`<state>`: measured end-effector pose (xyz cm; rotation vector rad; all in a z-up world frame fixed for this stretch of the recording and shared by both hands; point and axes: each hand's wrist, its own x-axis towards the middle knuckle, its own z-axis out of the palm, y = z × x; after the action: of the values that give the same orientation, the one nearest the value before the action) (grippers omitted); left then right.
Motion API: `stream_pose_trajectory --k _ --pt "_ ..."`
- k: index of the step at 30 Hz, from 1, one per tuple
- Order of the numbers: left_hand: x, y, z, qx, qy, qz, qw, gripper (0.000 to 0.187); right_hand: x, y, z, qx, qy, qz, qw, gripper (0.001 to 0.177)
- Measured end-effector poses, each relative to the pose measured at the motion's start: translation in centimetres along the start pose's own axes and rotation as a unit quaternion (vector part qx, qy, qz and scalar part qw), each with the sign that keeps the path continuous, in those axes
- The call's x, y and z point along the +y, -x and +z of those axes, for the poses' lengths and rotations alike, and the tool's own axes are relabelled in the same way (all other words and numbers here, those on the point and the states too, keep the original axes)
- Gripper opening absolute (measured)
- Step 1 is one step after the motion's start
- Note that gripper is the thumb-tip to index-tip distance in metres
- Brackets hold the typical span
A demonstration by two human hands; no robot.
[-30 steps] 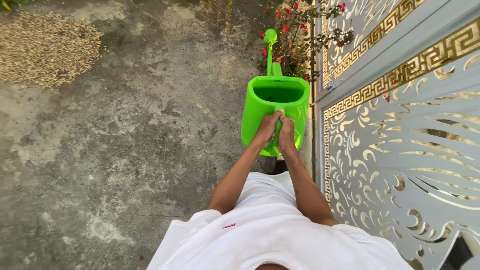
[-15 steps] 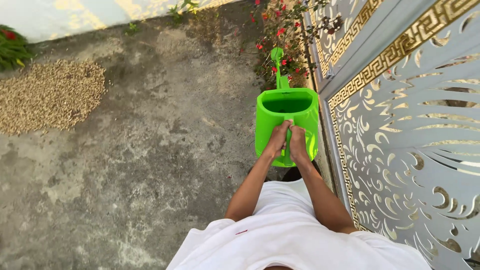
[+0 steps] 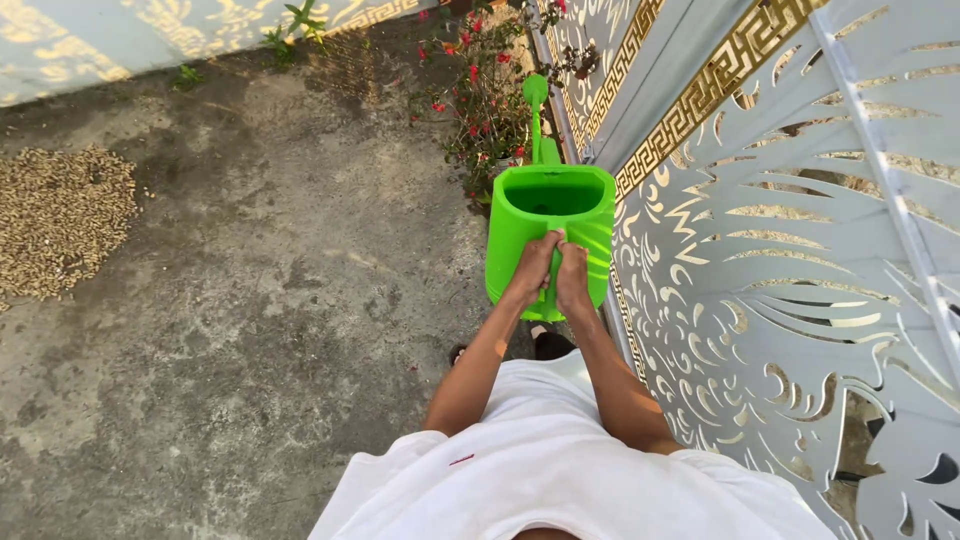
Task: The recorder is using a green watering can to water several potted plants on an outdoor balcony.
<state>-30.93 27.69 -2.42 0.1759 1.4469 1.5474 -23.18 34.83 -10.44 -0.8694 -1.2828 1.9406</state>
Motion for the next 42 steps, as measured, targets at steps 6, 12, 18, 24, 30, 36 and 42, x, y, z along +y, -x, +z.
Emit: stream_pose_trajectory --k 6,12,18,24,30,36,42 --pt "-0.7 -3.1 3.7 0.008 -0.002 0.009 1.000 0.046 -5.6 -1.4 -0.9 0.013 0.014 0.065 0.998 0.033" --pt "0.8 -5.6 6.6 -0.001 -0.003 -0.010 1.000 0.049 -6.0 -5.1 -3.6 0.069 0.019 0.124 0.990 0.031" --pt "0.1 -8.7 8.5 0.025 0.012 -0.040 0.999 0.049 -4.8 -8.4 -6.6 0.036 0.126 0.078 0.988 0.041" --pt "0.5 -10.8 9.8 0.038 0.026 -0.038 0.998 0.049 -2.5 -11.5 -9.1 0.016 0.168 0.012 0.986 0.045" --pt "-0.4 -12.8 9.3 0.058 0.030 -0.015 0.998 0.051 -6.4 -11.9 -6.2 0.026 0.146 0.127 0.981 0.045" --pt "-0.4 -12.7 7.8 0.092 0.059 -0.009 0.994 0.047 -2.2 -13.2 -6.5 -0.019 0.122 0.099 0.987 0.043" --pt "0.4 -10.9 5.5 0.136 0.050 -0.002 0.989 0.049 -1.0 -12.7 -3.8 -0.053 0.111 0.120 0.985 0.045"
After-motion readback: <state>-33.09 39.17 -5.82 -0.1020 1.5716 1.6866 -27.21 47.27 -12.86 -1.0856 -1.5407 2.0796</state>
